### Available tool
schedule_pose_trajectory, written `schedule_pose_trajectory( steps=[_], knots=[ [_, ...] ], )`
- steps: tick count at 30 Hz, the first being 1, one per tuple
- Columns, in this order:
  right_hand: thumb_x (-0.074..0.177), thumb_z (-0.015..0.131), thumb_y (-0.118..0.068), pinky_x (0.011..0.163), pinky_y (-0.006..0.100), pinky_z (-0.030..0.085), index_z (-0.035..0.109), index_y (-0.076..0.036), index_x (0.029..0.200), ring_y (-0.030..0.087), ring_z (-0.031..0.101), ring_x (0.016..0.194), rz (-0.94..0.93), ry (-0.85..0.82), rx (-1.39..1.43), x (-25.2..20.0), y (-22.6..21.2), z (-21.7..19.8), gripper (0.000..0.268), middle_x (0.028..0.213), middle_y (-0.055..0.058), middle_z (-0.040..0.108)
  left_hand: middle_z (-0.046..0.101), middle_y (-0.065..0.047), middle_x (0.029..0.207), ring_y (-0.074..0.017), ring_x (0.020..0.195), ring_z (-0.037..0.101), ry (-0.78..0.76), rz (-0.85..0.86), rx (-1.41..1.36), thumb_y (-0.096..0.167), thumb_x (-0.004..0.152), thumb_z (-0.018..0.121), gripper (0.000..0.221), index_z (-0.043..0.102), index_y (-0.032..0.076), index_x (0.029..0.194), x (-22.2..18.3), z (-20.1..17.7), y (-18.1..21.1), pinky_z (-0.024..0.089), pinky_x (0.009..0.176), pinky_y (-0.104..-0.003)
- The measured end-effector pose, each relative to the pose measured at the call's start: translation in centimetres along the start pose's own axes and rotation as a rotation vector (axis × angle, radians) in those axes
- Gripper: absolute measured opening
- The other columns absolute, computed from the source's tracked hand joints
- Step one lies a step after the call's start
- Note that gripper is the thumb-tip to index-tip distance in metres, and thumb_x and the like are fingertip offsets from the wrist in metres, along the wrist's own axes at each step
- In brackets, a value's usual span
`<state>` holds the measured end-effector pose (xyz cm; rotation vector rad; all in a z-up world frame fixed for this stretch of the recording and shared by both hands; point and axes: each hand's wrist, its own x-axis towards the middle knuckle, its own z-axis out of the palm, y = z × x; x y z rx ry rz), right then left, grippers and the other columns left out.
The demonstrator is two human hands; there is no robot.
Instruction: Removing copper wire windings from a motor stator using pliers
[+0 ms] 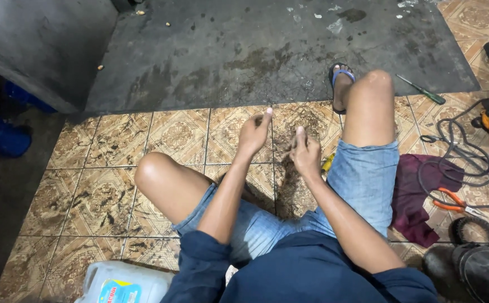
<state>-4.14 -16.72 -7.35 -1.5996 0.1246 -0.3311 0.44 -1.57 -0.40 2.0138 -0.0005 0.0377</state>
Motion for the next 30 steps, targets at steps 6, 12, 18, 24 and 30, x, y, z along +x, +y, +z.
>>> schedule_pose_trajectory(
  steps=[6, 12, 18, 24, 30],
  knots=[
    [0.114, 0.045, -0.038, 0.045, 0.023, 0.04, 0.054, -0.012, 0.064, 0.012, 0.052, 0.041, 0.0, 0.203, 0.089, -0.1, -1.8, 0.0, 0.056, 0.047, 0.001, 0.048, 0.062, -0.027, 0.131, -0.0459, 0.13, 0.056, -0.005, -0.081, 0.289, 0.057, 0.095, 0.055, 0.073, 0.057, -0.003, 0.138, -1.2, -1.5, 1.2, 0.042, 0.11, -0.058],
    [0.113, 0.048, -0.041, 0.052, 0.029, 0.044, 0.058, -0.011, 0.062, 0.017, 0.055, 0.044, 0.018, 0.179, -0.068, 0.0, 0.1, 0.1, 0.061, 0.045, 0.004, 0.051, 0.061, -0.029, 0.134, -0.0414, 0.134, 0.053, -0.299, -0.264, -0.017, 0.051, 0.092, 0.061, 0.073, 0.058, -0.008, 0.135, -4.0, -0.5, 4.3, 0.042, 0.112, -0.054],
    [0.113, 0.042, -0.047, 0.061, 0.034, 0.046, 0.064, -0.011, 0.066, 0.021, 0.058, 0.055, 0.082, -0.056, -0.214, -1.0, -0.5, 0.3, 0.063, 0.05, 0.006, 0.055, 0.048, -0.041, 0.139, -0.0481, 0.13, 0.051, -0.094, -0.221, -0.929, 0.002, 0.104, 0.047, 0.046, 0.036, -0.019, 0.144, -2.3, 2.1, 1.4, 0.045, 0.107, -0.056],
    [0.101, 0.031, -0.077, 0.092, 0.052, 0.052, 0.074, -0.014, 0.074, 0.035, 0.074, 0.1, 0.331, -0.399, -0.636, -0.1, 3.9, 1.3, 0.08, 0.078, 0.012, 0.076, 0.062, -0.029, 0.128, -0.0361, 0.109, 0.07, -0.096, -0.308, -1.082, 0.02, 0.11, 0.032, 0.042, 0.039, 0.001, 0.146, -1.7, 3.2, -0.1, 0.061, 0.088, -0.046],
    [0.102, 0.044, -0.057, 0.091, 0.054, 0.051, 0.078, -0.007, 0.072, 0.042, 0.071, 0.101, 0.272, -0.444, -0.664, -0.5, 3.9, 1.3, 0.067, 0.08, 0.019, 0.075, 0.061, -0.009, 0.09, -0.0049, 0.045, 0.039, -0.053, -0.355, -0.918, 0.038, 0.102, 0.059, 0.046, 0.055, -0.001, 0.127, -1.5, 3.3, 0.4, 0.038, 0.038, -0.018]
  ],
)
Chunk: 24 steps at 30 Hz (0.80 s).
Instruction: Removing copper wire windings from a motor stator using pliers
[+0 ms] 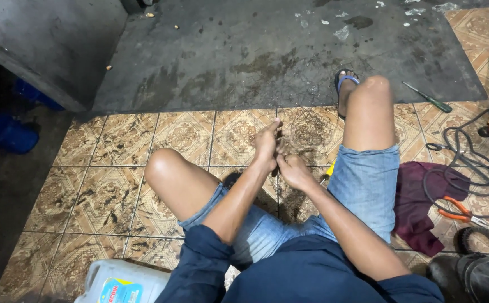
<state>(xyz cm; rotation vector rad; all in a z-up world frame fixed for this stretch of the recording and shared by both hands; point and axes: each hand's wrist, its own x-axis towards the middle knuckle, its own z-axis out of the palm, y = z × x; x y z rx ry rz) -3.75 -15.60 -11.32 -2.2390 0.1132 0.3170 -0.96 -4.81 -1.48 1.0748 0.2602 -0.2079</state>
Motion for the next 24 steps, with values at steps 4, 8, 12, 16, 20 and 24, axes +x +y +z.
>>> schedule_pose_trajectory(
  steps=[4, 8, 12, 16, 20, 24],
  knots=[
    [0.1, 0.043, -0.045, 0.1, 0.058, 0.046, 0.078, 0.005, 0.088, 0.043, 0.063, 0.118, -0.026, -0.038, 0.047, -1.8, -2.0, -0.7, 0.062, 0.101, 0.028, 0.074, 0.053, -0.003, 0.079, -0.0044, 0.041, 0.034, -0.027, -0.022, -0.029, 0.043, 0.097, 0.067, 0.043, 0.058, 0.006, 0.116, 1.8, -1.0, -1.4, 0.026, 0.032, -0.018],
    [0.099, 0.04, -0.046, 0.102, 0.056, 0.046, 0.079, 0.005, 0.09, 0.042, 0.064, 0.119, -0.04, -0.049, 0.048, -1.7, -1.8, -1.2, 0.065, 0.104, 0.027, 0.074, 0.055, -0.005, 0.071, -0.0031, 0.037, 0.032, -0.063, -0.012, 0.071, 0.043, 0.089, 0.077, 0.044, 0.062, 0.006, 0.11, -0.6, 0.5, 1.1, 0.023, 0.03, -0.019],
    [0.097, 0.045, -0.042, 0.098, 0.06, 0.045, 0.076, 0.009, 0.087, 0.047, 0.063, 0.117, -0.071, -0.01, 0.037, -3.3, -3.2, -1.7, 0.061, 0.1, 0.031, 0.072, 0.051, -0.005, 0.06, -0.0048, 0.032, 0.033, 0.037, 0.04, 0.088, 0.03, 0.093, 0.072, 0.027, 0.061, 0.006, 0.098, 0.5, -0.1, -0.4, 0.024, 0.026, -0.022],
    [0.103, 0.043, -0.042, 0.103, 0.055, 0.045, 0.075, 0.012, 0.095, 0.047, 0.062, 0.12, -0.137, -0.056, 0.068, -3.6, -3.9, -2.8, 0.064, 0.11, 0.035, 0.069, 0.039, 0.0, 0.052, -0.0041, 0.03, 0.026, 0.04, 0.016, 0.086, 0.039, 0.104, 0.053, 0.045, 0.07, -0.002, 0.095, 1.5, -0.7, -0.8, 0.027, 0.025, -0.021],
    [0.103, 0.048, -0.044, 0.1, 0.055, 0.045, 0.075, 0.011, 0.095, 0.042, 0.064, 0.118, -0.168, -0.107, 0.193, 0.5, 0.7, 0.0, 0.062, 0.107, 0.032, 0.072, 0.034, 0.001, 0.049, -0.0045, 0.03, 0.025, 0.053, 0.043, 0.125, 0.046, 0.106, 0.048, 0.056, 0.067, -0.002, 0.085, 1.3, -0.6, -0.5, 0.024, 0.025, -0.022],
    [0.102, 0.051, -0.036, 0.102, 0.056, 0.044, 0.074, 0.011, 0.097, 0.043, 0.063, 0.12, -0.194, -0.088, 0.219, -1.8, -1.7, -1.3, 0.053, 0.109, 0.034, 0.071, 0.035, 0.001, 0.047, -0.0064, 0.028, 0.026, 0.062, 0.056, 0.111, 0.05, 0.105, 0.047, 0.057, 0.061, 0.003, 0.076, 2.6, -0.9, -1.5, 0.023, 0.024, -0.023]
  ],
)
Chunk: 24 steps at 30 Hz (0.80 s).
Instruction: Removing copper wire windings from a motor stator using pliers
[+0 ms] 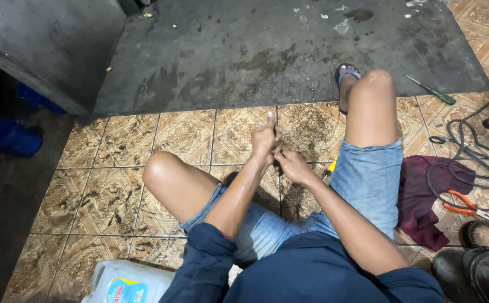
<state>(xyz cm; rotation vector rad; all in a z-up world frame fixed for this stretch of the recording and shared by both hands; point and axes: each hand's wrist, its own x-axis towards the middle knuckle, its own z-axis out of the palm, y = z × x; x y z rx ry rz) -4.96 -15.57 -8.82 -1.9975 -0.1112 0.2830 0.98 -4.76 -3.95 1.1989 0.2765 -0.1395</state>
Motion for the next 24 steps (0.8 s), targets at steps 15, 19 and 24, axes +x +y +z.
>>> schedule_pose_trajectory(
  steps=[15, 19, 24],
  knots=[
    [0.109, 0.029, -0.044, 0.079, 0.054, 0.051, 0.07, -0.001, 0.071, 0.042, 0.072, 0.088, 0.003, 0.201, -0.208, -1.6, -1.5, 0.5, 0.071, 0.076, 0.024, 0.071, 0.075, -0.017, 0.092, -0.0223, 0.074, 0.076, -0.202, -0.028, -0.03, 0.052, 0.102, 0.058, 0.059, 0.058, -0.004, 0.121, -1.9, 0.3, 0.4, 0.056, 0.061, -0.027],
    [0.107, 0.032, -0.038, 0.075, 0.058, 0.05, 0.072, 0.001, 0.073, 0.044, 0.071, 0.09, -0.037, 0.199, -0.238, -1.8, -1.0, 1.3, 0.065, 0.079, 0.028, 0.07, 0.068, -0.016, 0.063, -0.0207, 0.047, 0.066, -0.019, 0.047, -0.066, 0.049, 0.107, 0.045, 0.056, 0.066, -0.001, 0.093, 0.7, -0.5, -3.0, 0.05, 0.043, -0.024],
    [0.104, 0.037, -0.04, 0.071, 0.056, 0.049, 0.068, 0.001, 0.071, 0.044, 0.071, 0.086, -0.056, 0.193, -0.233, -1.3, -0.6, 1.2, 0.061, 0.073, 0.028, 0.068, 0.053, -0.014, 0.044, -0.0162, 0.023, 0.045, 0.064, 0.128, -0.058, 0.05, 0.107, 0.048, 0.062, 0.066, -0.002, 0.078, -0.8, -0.1, -2.0, 0.032, 0.021, -0.025]
  ],
)
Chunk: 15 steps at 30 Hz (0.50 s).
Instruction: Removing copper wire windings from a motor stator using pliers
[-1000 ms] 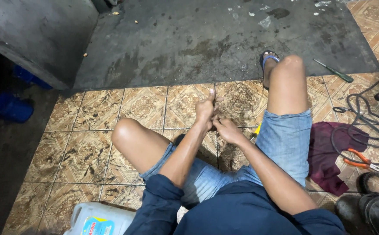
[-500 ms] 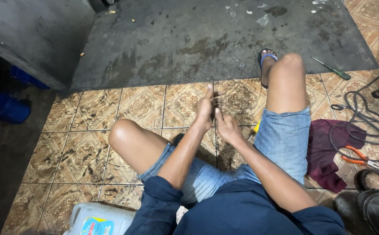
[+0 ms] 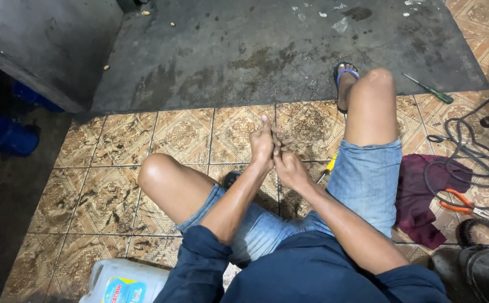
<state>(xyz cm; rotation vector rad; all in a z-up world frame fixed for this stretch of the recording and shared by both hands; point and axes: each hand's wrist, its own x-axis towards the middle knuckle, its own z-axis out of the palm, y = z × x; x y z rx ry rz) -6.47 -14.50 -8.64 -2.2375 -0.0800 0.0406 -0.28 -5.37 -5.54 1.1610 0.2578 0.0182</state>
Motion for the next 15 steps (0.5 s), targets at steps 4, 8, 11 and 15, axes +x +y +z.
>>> schedule_pose_trajectory(
  steps=[4, 8, 11, 15],
  knots=[
    [0.104, 0.05, -0.032, 0.079, 0.051, 0.051, 0.069, 0.002, 0.074, 0.035, 0.069, 0.084, -0.107, -0.001, 0.23, 1.5, 1.5, 0.2, 0.048, 0.075, 0.025, 0.069, 0.047, -0.009, 0.041, -0.0116, 0.022, 0.04, -0.018, 0.001, -0.068, 0.053, 0.105, 0.045, 0.06, 0.06, 0.003, 0.076, -0.8, 0.4, 2.5, 0.032, 0.023, -0.023],
    [0.108, 0.047, -0.034, 0.086, 0.044, 0.05, 0.068, -0.004, 0.078, 0.021, 0.059, 0.089, -0.148, -0.07, 0.449, 2.7, 3.7, 1.0, 0.048, 0.079, 0.008, 0.065, 0.037, 0.001, 0.044, -0.0088, 0.028, 0.036, -0.02, -0.105, -0.212, 0.072, 0.1, 0.026, 0.072, 0.054, 0.01, 0.08, 0.6, -0.9, 3.5, 0.037, 0.033, -0.021],
    [0.111, 0.04, -0.041, 0.086, 0.049, 0.048, 0.069, 0.001, 0.081, 0.029, 0.061, 0.085, -0.112, -0.087, 0.399, 2.4, 3.0, 0.7, 0.059, 0.079, 0.019, 0.069, 0.033, 0.005, 0.052, -0.0061, 0.037, 0.032, -0.089, -0.24, -0.349, 0.089, 0.087, 0.035, 0.084, 0.055, 0.008, 0.089, 1.1, -0.8, 3.7, 0.03, 0.033, -0.018],
    [0.111, 0.036, -0.027, 0.08, 0.048, 0.052, 0.066, 0.002, 0.083, 0.035, 0.07, 0.084, -0.231, -0.051, 0.223, -0.6, -0.4, -1.1, 0.05, 0.078, 0.028, 0.069, 0.03, 0.01, 0.053, -0.0019, 0.037, 0.028, -0.099, -0.178, -0.186, 0.085, 0.089, 0.039, 0.071, 0.047, 0.016, 0.076, -1.3, 0.1, 5.1, 0.024, 0.03, -0.016]
  ],
)
